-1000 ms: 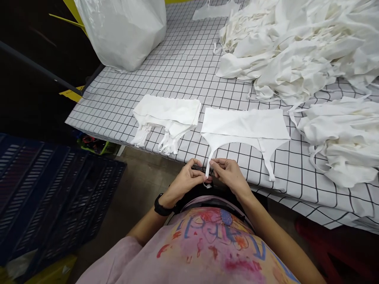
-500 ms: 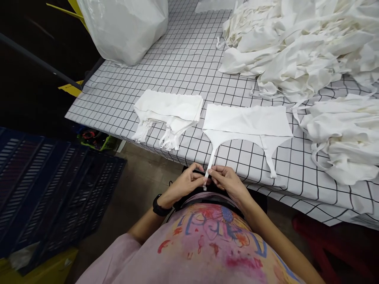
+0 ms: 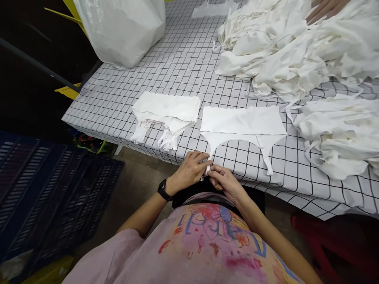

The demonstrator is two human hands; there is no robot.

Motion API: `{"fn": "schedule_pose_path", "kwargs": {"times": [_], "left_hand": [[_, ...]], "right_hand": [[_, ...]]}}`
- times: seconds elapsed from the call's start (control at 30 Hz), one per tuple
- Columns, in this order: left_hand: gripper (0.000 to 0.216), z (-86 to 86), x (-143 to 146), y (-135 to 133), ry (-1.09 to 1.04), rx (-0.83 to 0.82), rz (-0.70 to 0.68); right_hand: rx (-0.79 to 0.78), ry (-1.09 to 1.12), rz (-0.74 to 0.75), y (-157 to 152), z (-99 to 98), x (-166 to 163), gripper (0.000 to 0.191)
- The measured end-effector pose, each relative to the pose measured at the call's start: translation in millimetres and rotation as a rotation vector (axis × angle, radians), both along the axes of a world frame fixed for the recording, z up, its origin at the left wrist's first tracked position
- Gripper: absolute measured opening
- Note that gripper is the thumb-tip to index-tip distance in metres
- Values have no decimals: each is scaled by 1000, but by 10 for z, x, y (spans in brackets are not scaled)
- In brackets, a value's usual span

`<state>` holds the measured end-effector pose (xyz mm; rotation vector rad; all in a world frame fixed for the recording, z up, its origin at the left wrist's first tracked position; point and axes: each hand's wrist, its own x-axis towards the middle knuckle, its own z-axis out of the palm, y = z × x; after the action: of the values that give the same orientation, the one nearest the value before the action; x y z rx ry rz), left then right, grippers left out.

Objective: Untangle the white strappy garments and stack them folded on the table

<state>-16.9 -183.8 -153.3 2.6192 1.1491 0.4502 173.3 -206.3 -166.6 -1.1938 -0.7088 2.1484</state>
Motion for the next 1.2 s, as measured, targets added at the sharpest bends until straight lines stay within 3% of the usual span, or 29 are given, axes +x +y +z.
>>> {"fn": "schedule_pose_path", "kwargs": {"times": [0.17,0.4,0.7,0.8,0.93,1.07,1.2], "left_hand": [[28,-73,29,-30,-86,83,26],[26,-104,92,-33,-78,122,88],[25,-141,170,-40,-130,114,203],[24,-138,196,-45,-125,117,201],[24,-126,211,-52,-127,81,185],[28,8,251,-89,-184,16,178],[37,248,366,-130,-369,-33,70]], "right_hand": [[-40,78,53,-23,8,32,43],[71,48,141,-105,79,87,45],[288,-335,431,-401,647,656,47],[380,-438,452,-457,737,808,45],[418,-492,277,-435,694,842,38],[200,-364,-14,-335,649,755,41],[104,-206,-235,-166,671,635,50]]}}
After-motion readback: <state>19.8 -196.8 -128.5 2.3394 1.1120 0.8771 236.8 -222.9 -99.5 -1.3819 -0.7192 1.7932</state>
